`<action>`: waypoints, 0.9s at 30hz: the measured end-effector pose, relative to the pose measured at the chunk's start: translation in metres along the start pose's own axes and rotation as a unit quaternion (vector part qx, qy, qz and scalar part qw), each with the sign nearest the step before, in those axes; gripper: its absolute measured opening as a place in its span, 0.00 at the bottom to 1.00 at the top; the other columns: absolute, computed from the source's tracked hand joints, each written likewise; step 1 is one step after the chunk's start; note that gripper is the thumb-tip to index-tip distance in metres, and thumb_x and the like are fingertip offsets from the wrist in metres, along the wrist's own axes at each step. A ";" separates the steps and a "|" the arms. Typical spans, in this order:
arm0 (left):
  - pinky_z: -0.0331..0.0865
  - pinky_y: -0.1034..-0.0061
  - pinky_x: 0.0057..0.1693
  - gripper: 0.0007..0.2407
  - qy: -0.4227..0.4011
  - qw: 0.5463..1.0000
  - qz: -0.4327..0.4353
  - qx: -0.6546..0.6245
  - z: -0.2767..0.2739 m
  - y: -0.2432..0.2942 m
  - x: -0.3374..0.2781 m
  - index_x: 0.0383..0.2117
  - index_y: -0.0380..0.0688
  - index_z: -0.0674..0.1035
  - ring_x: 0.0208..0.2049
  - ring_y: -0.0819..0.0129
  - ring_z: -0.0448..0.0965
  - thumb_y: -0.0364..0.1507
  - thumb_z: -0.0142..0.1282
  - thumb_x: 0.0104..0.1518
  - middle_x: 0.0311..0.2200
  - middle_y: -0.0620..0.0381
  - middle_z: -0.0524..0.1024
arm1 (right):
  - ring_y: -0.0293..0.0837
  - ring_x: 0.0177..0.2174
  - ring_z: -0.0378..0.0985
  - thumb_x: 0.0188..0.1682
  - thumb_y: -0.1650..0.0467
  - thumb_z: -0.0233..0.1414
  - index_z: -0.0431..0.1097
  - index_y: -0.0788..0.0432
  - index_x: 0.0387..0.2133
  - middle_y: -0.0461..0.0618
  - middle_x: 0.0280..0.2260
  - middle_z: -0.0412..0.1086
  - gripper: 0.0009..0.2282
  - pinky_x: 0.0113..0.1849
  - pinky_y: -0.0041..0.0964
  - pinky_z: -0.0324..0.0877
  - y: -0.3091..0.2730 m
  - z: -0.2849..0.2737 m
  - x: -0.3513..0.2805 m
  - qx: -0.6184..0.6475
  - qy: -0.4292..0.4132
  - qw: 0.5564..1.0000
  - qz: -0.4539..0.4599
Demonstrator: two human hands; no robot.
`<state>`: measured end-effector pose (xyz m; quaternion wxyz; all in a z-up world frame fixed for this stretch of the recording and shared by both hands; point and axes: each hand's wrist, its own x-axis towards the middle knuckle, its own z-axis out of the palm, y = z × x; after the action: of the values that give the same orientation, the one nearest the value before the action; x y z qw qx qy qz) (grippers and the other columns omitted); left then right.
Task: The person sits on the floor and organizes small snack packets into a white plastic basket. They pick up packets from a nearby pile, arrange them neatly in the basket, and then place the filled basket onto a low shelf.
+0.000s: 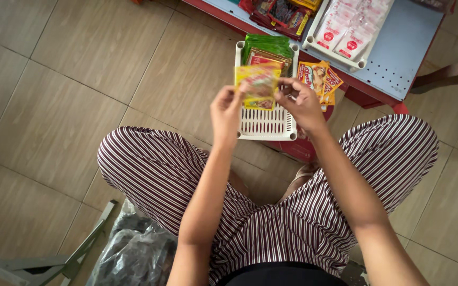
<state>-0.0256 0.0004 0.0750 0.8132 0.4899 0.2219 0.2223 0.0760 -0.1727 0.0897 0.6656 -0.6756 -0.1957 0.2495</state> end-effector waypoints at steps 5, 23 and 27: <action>0.69 0.83 0.46 0.13 -0.046 0.997 -0.003 0.069 0.009 -0.007 -0.004 0.44 0.38 0.82 0.39 0.79 0.76 0.35 0.59 0.65 0.37 0.59 0.81 | 0.29 0.34 0.73 0.52 0.71 0.63 0.75 0.63 0.40 0.41 0.36 0.73 0.08 0.37 0.26 0.69 0.004 -0.018 -0.001 -0.053 0.040 0.996 -0.051; 0.65 0.63 0.63 0.31 -0.031 0.924 0.040 0.378 -0.015 -0.123 0.010 0.67 0.28 0.55 0.60 0.44 0.70 0.16 0.51 0.53 0.57 0.32 0.70 | 0.45 0.28 0.78 0.47 0.69 0.65 0.69 0.67 0.35 0.56 0.31 0.72 0.14 0.32 0.38 0.71 0.121 0.000 0.007 -0.360 0.124 0.923 -0.051; 0.55 0.59 0.68 0.40 -0.052 0.899 0.168 0.401 -0.005 -0.125 0.006 0.67 0.25 0.45 0.65 0.34 0.58 0.09 0.51 0.44 0.64 0.25 0.57 | 0.51 0.34 0.78 0.45 0.69 0.66 0.64 0.65 0.42 0.56 0.36 0.71 0.19 0.38 0.43 0.73 0.126 0.004 0.006 -0.342 0.146 0.927 -0.036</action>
<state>-0.0052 -0.0456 -0.0400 0.5092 0.8151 0.1640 0.2223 0.0697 -0.1710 -0.0362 0.4236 -0.8840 -0.1935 0.0418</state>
